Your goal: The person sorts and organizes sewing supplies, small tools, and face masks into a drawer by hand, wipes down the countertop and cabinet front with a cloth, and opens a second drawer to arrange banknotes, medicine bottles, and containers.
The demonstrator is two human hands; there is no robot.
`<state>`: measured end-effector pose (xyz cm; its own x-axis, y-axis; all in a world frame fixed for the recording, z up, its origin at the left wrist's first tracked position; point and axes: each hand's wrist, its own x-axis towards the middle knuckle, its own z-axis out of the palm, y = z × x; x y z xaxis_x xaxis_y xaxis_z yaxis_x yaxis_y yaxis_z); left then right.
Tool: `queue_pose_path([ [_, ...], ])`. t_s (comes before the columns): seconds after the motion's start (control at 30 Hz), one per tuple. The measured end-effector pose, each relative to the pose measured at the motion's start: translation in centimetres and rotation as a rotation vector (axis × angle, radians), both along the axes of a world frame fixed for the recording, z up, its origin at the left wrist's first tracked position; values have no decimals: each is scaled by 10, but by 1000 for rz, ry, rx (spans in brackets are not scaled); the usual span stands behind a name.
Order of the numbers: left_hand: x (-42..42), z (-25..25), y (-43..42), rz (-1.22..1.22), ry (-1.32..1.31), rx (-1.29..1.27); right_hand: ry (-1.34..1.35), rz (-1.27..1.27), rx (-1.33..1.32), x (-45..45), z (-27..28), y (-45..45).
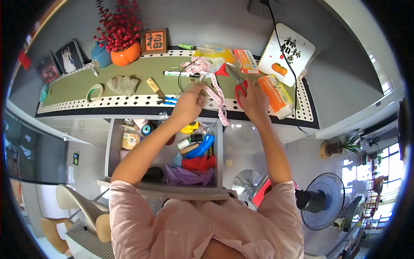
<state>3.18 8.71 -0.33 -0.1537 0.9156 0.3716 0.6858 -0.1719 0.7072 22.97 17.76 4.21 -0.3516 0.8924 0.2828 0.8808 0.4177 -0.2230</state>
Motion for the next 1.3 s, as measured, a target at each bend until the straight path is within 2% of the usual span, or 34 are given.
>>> queue_pose_path([
  [0.13,0,12,-21,28,-91,183,73,63,122,-1,14,-28],
  [0.23,-15,22,-51,116,-26,302,250,322,254,-11,32,-64],
  [0.27,-18,27,-66,156,-227,257,265,382,235,-16,31,-76],
  [0.3,-25,28,-75,216,-312,377,268,492,164,-22,32,-89],
  [0.37,-44,32,-113,252,-563,376,282,710,26,-33,30,-117],
  [0.43,-66,20,-147,321,-635,300,245,848,-109,-46,11,-142],
  [0.5,-87,2,-177,364,-606,83,194,940,-258,-60,-19,-166],
  [0.57,-104,-23,-198,343,-471,-136,-4,967,-373,-78,-43,-181],
  [0.73,-108,-57,-234,174,-62,-507,-129,1080,-208,-109,-112,-195],
  [0.83,-107,-72,-243,16,82,-436,-165,1069,-193,-111,-133,-197],
  [0.87,-108,-73,-244,-30,54,-564,-162,1061,-103,-111,-139,-198],
  [0.97,-109,-92,-246,-96,157,-467,-209,1038,-107,-109,-147,-200],
  [1.07,-108,-89,-244,-141,214,-611,-270,1067,-163,-108,-148,-198],
  [1.17,-106,-78,-241,-145,245,-578,-217,1068,-197,-106,-134,-200],
  [1.3,-103,-46,-215,-139,182,-506,16,1069,-52,-99,-95,-187],
])
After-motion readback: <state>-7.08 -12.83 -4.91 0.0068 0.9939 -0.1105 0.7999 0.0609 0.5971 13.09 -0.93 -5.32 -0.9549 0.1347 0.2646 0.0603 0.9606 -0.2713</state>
